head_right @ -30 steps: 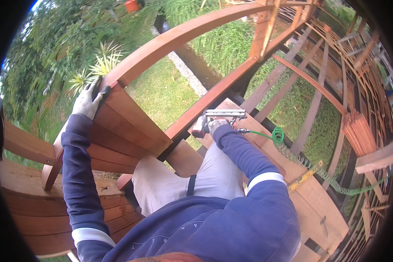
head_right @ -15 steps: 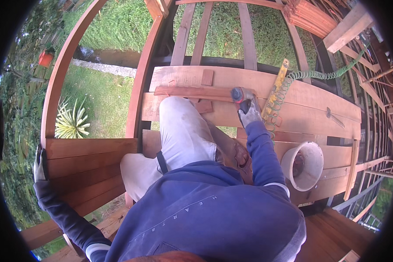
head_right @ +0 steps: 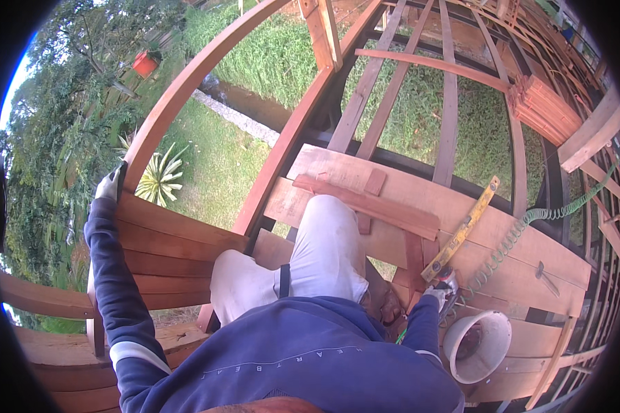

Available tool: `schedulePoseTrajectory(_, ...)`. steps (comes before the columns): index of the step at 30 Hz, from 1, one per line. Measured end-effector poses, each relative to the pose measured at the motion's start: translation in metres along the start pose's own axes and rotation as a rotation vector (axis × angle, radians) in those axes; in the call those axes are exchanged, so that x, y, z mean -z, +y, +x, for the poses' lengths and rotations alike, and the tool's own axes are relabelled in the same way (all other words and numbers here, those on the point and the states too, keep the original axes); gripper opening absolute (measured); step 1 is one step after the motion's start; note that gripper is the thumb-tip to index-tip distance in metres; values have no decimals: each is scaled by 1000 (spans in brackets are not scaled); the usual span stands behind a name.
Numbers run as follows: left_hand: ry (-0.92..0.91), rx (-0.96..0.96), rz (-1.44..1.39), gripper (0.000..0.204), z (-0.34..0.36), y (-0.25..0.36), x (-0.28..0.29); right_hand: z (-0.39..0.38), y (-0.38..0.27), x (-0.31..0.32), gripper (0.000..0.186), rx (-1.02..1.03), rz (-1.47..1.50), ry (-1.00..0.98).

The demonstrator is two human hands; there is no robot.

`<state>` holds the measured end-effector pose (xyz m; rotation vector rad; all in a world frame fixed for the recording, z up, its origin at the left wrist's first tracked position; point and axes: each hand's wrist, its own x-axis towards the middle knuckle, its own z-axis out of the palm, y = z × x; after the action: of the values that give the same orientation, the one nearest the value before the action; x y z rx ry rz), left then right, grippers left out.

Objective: The person installs wooden planks onto a curved wooden deck structure. They position each plank, align it with the existing framework, and secure it using a pneumatic nail gun. The process involves repetitive placement and fastening of individual planks to form the deck surface.

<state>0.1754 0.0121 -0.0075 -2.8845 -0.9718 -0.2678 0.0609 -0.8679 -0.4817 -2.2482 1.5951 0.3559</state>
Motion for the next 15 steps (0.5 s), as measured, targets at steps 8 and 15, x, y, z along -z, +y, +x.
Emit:
schedulePoseTrajectory(8,-2,-85,25,66,-33,39,19,-10,20,-10,82,-4,-47,-3)
schedulePoseTrajectory(15,58,-81,-26,62,-34,19,1,-13,20,-13,82,116,-148,53)
